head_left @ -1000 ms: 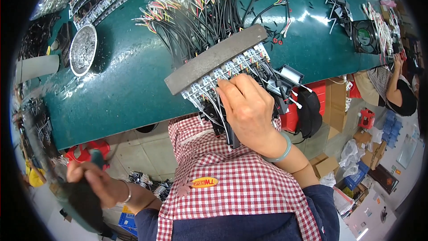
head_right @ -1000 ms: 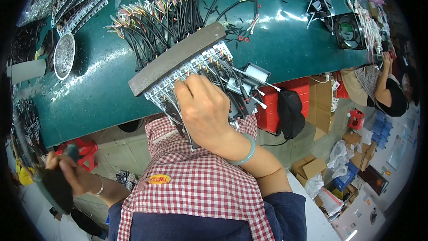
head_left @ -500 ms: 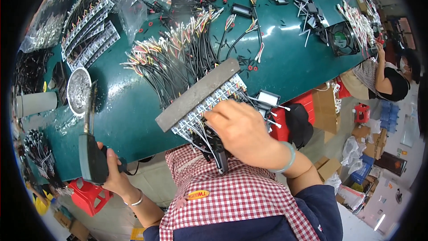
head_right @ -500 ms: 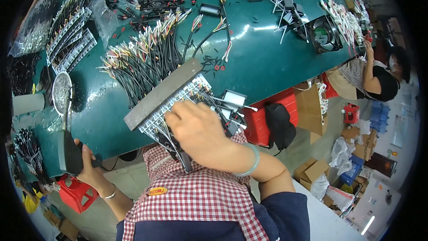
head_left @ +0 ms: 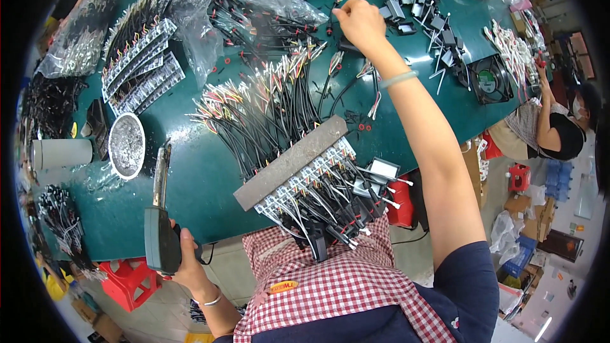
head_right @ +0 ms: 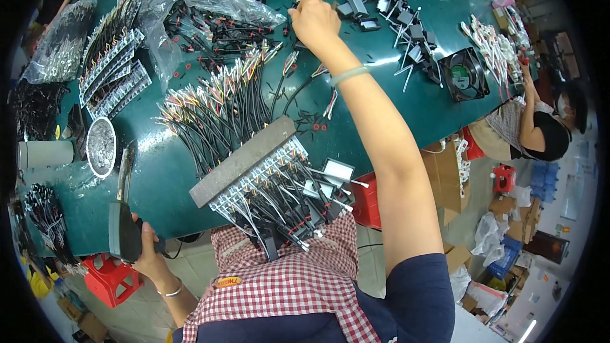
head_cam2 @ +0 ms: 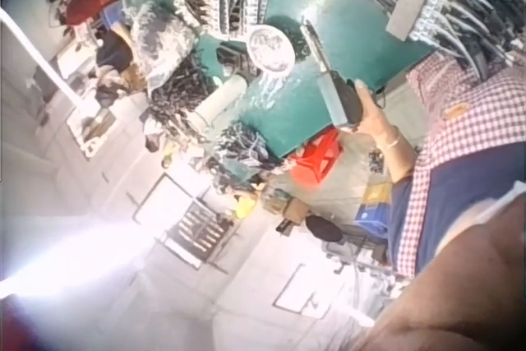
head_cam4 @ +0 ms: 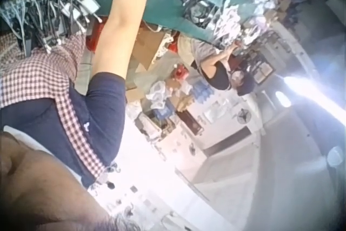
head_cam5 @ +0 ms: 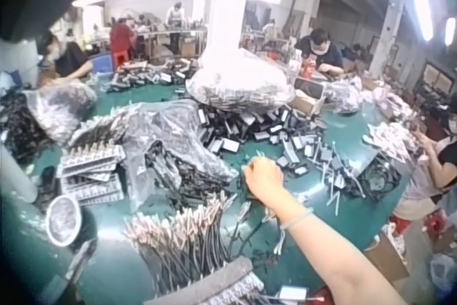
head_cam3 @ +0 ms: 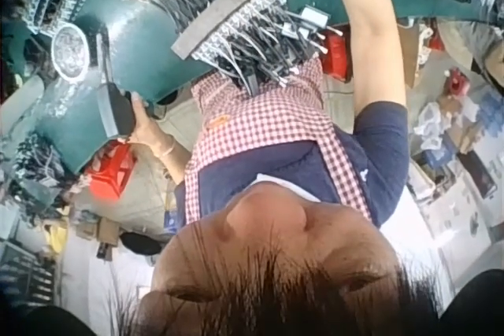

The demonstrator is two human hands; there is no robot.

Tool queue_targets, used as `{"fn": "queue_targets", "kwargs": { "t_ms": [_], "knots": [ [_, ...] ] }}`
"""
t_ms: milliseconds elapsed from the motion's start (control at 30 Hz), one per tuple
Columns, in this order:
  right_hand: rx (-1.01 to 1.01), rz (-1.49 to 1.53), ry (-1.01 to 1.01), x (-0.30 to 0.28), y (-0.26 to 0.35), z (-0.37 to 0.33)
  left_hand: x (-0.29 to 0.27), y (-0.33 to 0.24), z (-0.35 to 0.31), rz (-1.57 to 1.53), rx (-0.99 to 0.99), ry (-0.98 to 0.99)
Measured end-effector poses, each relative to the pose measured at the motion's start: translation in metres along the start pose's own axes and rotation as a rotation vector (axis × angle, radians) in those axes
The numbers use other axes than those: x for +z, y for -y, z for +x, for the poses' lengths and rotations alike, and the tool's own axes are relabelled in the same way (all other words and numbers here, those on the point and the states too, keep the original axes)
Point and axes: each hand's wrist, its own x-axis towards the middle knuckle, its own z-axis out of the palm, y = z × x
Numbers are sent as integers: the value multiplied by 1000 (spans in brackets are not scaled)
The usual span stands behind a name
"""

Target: The person solders electrical wires from a wire harness onto a multi-pin connector block with a soldering gun and solder.

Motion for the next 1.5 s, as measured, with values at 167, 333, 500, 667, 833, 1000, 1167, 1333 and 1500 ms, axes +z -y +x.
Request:
{"fn": "queue_targets", "kwargs": {
  "t_ms": [167,333,500,667,833,1000,1167,1333,1500],
  "knots": [
    [199,13,122,24,-5,22,0,1,-3,41,-34,74],
    [200,81,73,17,-14,9,6,-1,-6,-27,-63,88],
    [-91,502,72,-52,37,-68,25,-19,-11,-208,-148,86],
    [-199,673,516,-122,90,-164,54,-47,-7,-535,-157,288],
    [-257,777,819,-137,101,-216,71,-65,-11,-602,-154,496],
    [-273,834,852,-135,105,-248,64,-62,-20,-572,-174,570],
    [-261,897,962,-132,104,-262,50,-54,-28,-533,-215,622],
    [-90,1031,766,-122,124,-290,50,-47,-44,-612,-207,534],
    [90,1139,534,-107,131,-304,48,-42,-49,-557,-205,522]
  ]
}}
